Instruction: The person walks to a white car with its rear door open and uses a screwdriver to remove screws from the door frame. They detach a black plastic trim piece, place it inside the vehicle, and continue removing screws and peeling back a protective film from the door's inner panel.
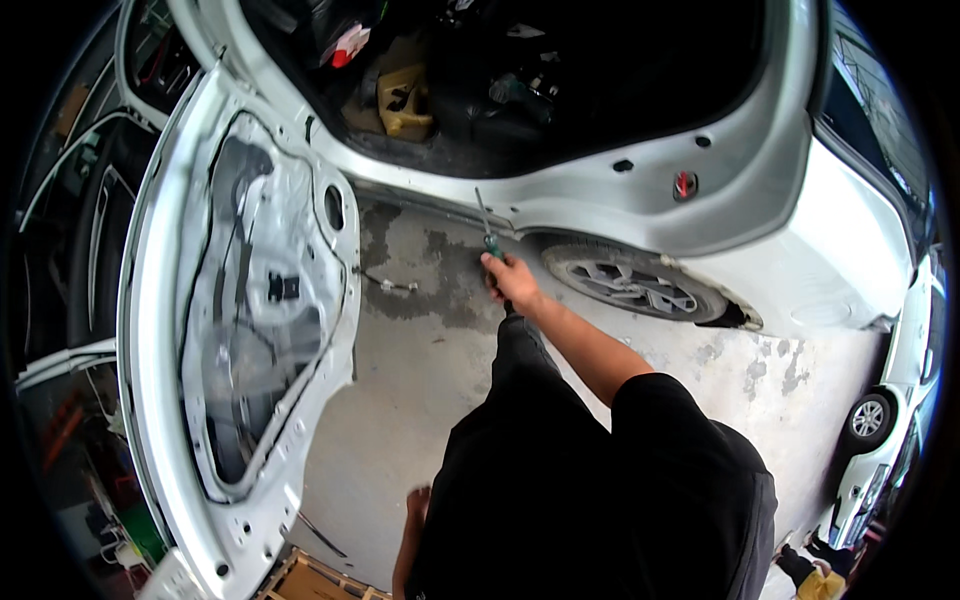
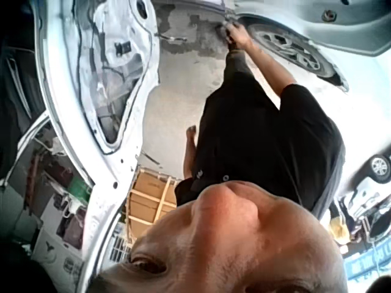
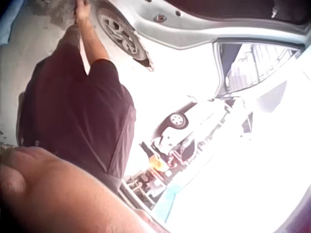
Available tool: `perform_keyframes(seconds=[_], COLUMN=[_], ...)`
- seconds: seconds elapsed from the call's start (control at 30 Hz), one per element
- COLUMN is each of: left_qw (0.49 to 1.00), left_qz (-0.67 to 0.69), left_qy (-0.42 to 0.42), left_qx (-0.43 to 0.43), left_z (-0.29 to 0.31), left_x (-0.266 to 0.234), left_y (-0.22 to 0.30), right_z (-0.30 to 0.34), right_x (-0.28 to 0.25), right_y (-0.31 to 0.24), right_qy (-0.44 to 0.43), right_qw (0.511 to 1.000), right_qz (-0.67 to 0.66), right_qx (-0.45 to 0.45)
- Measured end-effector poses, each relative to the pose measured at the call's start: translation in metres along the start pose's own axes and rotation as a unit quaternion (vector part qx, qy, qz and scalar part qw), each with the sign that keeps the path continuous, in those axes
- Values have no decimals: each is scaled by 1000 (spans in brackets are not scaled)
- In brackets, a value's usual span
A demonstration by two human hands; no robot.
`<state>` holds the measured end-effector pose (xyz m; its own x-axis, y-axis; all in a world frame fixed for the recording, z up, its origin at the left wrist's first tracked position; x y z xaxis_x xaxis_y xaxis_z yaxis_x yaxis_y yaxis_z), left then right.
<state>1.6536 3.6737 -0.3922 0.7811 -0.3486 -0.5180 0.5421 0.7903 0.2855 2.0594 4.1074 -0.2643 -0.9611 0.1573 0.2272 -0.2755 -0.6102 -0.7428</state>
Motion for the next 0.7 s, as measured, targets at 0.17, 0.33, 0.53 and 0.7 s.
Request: perform_keyframes(seconds=[0.17, 0.33, 0.53, 0.7], left_qw=[995, 990, 959, 953], left_qz=[27, 121, 239, 288], left_qy=[39, 71, 74, 88], left_qx=[-92, 25, 132, 5], left_z=[20, -37, -72, -70], left_x=[-19, -34, -61, -73], left_y=[26, 219, 417, 378], right_z=[-164, -299, -373, -426], right_x=[-30, -37, -81, -234], right_y=[-116, -222, -294, -314], right_qy=[46, 101, 300, 404], right_qw=[998, 994, 871, 743], right_qz=[-33, 3, 356, 525], right_qx=[-36, -31, -157, -100])
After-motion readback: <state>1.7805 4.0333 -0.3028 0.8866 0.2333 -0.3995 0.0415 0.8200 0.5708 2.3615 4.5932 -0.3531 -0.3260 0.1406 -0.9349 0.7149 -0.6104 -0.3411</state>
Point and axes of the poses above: each hand's wrist, its own z-axis away from the middle knuckle, its own x-axis out of the palm, y = z × x, the point moved 7 cm from there along -z, towards the middle knuckle, and after that the axes turned 5 degrees about x, right-handed, at the moved point
